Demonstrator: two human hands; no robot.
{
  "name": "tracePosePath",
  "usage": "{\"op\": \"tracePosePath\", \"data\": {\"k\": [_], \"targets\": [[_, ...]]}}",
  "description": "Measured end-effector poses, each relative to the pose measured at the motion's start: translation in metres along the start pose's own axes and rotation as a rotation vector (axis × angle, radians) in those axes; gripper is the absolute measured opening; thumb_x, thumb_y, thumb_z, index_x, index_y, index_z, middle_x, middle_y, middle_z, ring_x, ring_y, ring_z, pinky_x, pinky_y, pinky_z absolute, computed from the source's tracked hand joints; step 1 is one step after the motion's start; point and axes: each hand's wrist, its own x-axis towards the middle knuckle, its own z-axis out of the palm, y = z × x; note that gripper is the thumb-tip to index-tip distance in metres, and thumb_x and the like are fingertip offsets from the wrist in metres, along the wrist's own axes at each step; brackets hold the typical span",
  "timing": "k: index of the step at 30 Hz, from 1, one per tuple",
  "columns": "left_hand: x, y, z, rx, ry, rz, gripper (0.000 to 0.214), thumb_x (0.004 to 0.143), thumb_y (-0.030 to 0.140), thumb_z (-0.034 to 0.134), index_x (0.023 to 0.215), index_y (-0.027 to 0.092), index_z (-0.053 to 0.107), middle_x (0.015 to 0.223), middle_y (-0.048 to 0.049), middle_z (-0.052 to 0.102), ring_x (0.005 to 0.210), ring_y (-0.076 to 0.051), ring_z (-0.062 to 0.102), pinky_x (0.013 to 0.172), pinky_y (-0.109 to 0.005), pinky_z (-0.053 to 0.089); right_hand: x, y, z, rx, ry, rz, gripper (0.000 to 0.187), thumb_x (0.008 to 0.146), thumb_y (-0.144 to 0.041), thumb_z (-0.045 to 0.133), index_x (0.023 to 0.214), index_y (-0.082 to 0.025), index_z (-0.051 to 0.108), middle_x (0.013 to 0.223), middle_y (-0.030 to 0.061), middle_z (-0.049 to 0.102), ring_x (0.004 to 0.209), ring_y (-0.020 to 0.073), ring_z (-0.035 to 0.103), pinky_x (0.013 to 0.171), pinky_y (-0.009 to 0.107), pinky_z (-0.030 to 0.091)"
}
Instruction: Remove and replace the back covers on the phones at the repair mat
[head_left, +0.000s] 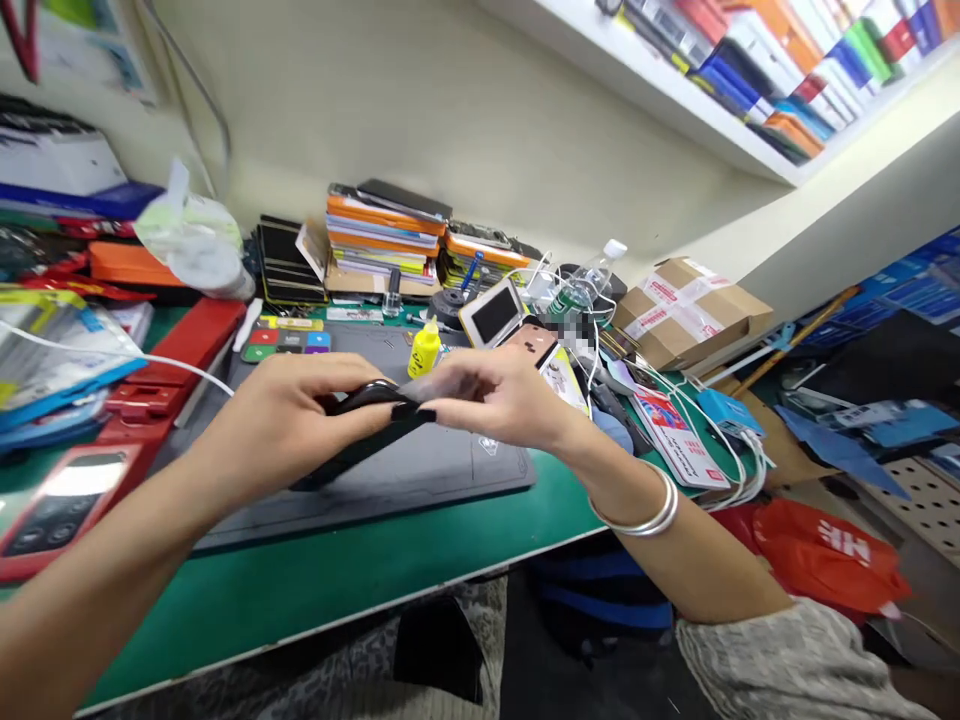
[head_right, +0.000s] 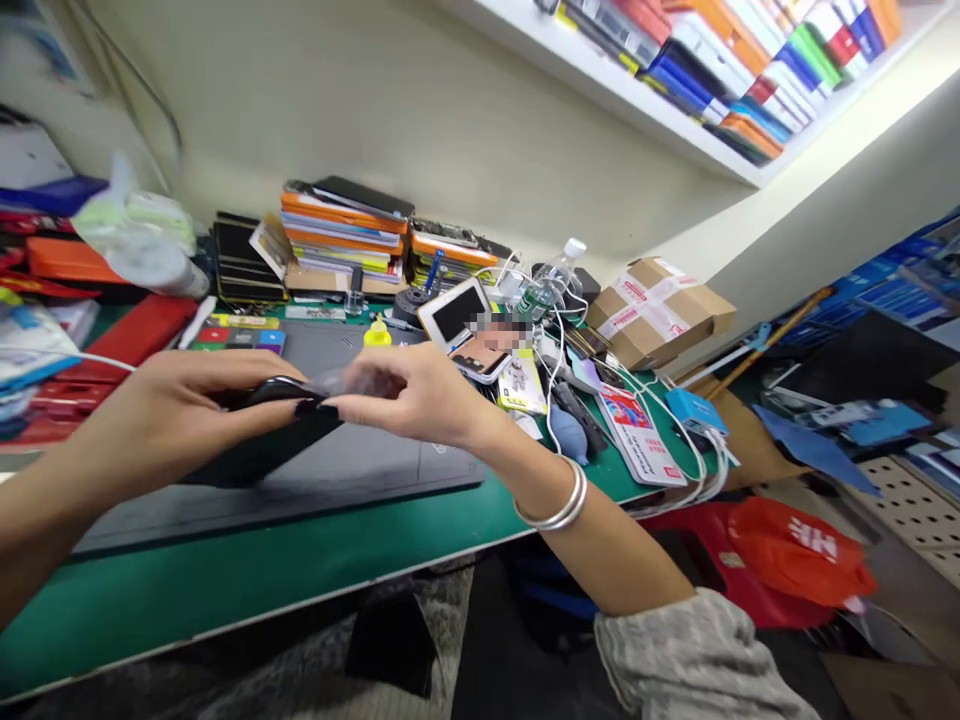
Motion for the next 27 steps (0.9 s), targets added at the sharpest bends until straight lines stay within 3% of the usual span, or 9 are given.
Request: {"op": "tracePosePath", "data": {"k": [2,3,6,8,10,13,16,19,27], "targets": [[-0.009,0.003,-0.002,-0.142,0.182,-0.050,0.015,0.080,0.035,0.064,0.082,0.021,0.070,0.085,-0.0008,0.070,0.077,-0.014,0.062,0.065,-0.022,0.048,0.018,-0.011,-0.006,0.059,0.099,-0.044,0.033,0.083,-0.043,0.064,0.070,-0.015,0.053,0.058,-0.0055,0.046,0.052,0.0064,0.038,0.049,0.019,0.030],[-0.014,0.003,-0.001,-0.190,0.219,-0.058,0.015,0.081,0.034,0.064,0.082,0.021,0.069,0.087,-0.0016,0.070,0.079,-0.014,0.062,0.067,-0.023,0.049,0.027,-0.016,-0.006,0.061,0.081,-0.079,0.037,0.081,-0.044,0.065,0.064,-0.015,0.050,0.056,-0.0060,0.043,0.052,0.0063,0.037,0.049,0.019,0.029],[-0.028,-0.009,0.003,-0.378,0.238,-0.096,0.016,0.084,0.034,0.060,0.084,0.019,0.067,0.090,-0.0041,0.067,0.085,-0.016,0.060,0.072,-0.026,0.049,0.052,-0.024,-0.001,-0.009,-0.121,-0.196,0.038,0.084,-0.041,0.062,0.059,-0.016,0.048,0.057,-0.0046,0.044,0.054,0.0072,0.037,0.052,0.022,0.028],[-0.032,-0.021,0.003,-0.549,0.139,-0.151,0.021,0.084,0.038,0.058,0.092,0.019,0.064,0.089,-0.0038,0.065,0.082,-0.016,0.058,0.070,-0.026,0.047,0.063,-0.028,0.001,-0.111,-0.207,-0.243,0.033,0.088,-0.037,0.056,0.063,-0.016,0.052,0.060,-0.0033,0.047,0.055,0.0079,0.038,0.053,0.023,0.028],[-0.030,-0.031,0.001,-0.701,-0.033,-0.169,0.030,0.082,0.045,0.058,0.098,0.019,0.061,0.086,-0.0032,0.063,0.076,-0.016,0.055,0.068,-0.027,0.045,0.069,-0.031,-0.001,-0.224,-0.206,-0.282,0.029,0.088,-0.033,0.056,0.064,-0.017,0.051,0.062,-0.0034,0.046,0.055,0.0082,0.036,0.053,0.023,0.027],[-0.017,-0.039,-0.002,-0.820,-0.188,-0.109,0.046,0.079,0.060,0.052,0.091,0.016,0.062,0.080,-0.0039,0.062,0.072,-0.017,0.053,0.068,-0.028,0.044,0.070,-0.037,-0.008,-0.295,-0.242,-0.372,0.030,0.087,-0.026,0.055,0.060,-0.018,0.044,0.060,-0.0045,0.042,0.055,0.0082,0.035,0.053,0.023,0.027],[0.003,-0.036,0.002,-0.869,-0.244,-0.082,0.058,0.084,0.065,0.036,0.081,0.015,0.064,0.070,-0.0050,0.062,0.067,-0.017,0.054,0.064,-0.029,0.045,0.064,-0.037,-0.012,-0.329,-0.283,-0.416,0.031,0.092,-0.024,0.047,0.061,-0.018,0.046,0.056,-0.0046,0.044,0.053,0.0085,0.037,0.053,0.023,0.028],[0.017,-0.028,0.009,-0.906,-0.332,-0.091,0.058,0.090,0.053,0.027,0.077,0.013,0.066,0.067,-0.0076,0.065,0.067,-0.019,0.058,0.064,-0.030,0.046,0.055,-0.030,-0.013,-0.385,-0.208,-0.431,0.034,0.095,-0.026,0.044,0.062,-0.019,0.048,0.056,-0.0034,0.048,0.052,0.0089,0.039,0.051,0.025,0.026],[0.020,-0.029,0.018,-0.827,-0.315,-0.159,0.037,0.086,0.040,0.042,0.068,0.015,0.063,0.071,-0.0041,0.067,0.064,-0.016,0.054,0.063,-0.027,0.044,0.035,-0.018,-0.024,-0.425,-0.173,-0.472,0.040,0.095,-0.030,0.049,0.057,-0.019,0.043,0.052,-0.0053,0.043,0.048,0.0082,0.035,0.048,0.026,0.022]]}}
